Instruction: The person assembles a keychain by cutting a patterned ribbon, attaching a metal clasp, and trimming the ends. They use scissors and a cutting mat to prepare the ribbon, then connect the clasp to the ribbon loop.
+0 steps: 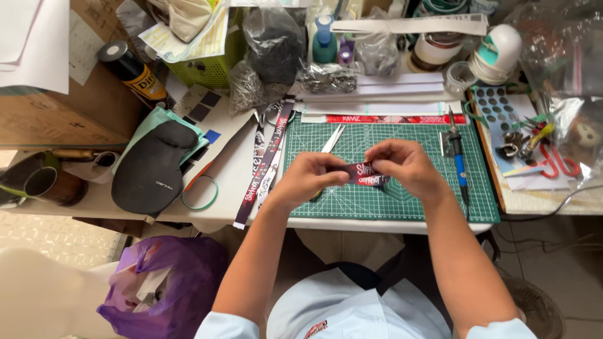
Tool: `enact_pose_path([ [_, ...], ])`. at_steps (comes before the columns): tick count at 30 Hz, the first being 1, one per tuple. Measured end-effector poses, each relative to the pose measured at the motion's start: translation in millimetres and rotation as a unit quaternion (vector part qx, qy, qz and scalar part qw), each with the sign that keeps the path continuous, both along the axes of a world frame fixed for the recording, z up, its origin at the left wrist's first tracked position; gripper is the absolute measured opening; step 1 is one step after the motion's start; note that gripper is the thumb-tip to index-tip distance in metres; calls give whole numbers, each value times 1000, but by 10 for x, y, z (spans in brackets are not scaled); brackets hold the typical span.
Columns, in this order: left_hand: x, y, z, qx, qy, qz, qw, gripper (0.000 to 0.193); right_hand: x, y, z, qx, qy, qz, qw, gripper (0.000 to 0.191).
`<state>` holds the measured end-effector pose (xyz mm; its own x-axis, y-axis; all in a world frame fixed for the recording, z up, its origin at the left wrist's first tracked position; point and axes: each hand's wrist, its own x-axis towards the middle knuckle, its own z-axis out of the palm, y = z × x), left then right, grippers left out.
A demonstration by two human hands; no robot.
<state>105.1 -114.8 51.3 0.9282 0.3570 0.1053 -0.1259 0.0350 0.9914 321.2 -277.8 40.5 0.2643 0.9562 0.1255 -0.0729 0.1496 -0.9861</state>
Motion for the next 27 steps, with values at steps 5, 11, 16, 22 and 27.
enact_pose_path([
  [5,-460,105,201,-29,-78,21,996,30,-155,-255,416,93,-347,-40,932,35],
  [11,-564,-127,151,-120,-69,63,988,14,-170,-334,337,19,-207,13,978,16],
  [16,-504,-302,-92,-259,-49,138,955,28,112,-297,212,-123,-76,89,985,20],
  [22,-440,-369,-252,-308,-48,111,944,26,295,-324,72,-176,-10,76,981,21],
  [27,-432,-269,-295,-135,-80,103,982,22,294,-341,218,-56,-155,77,983,22],
])
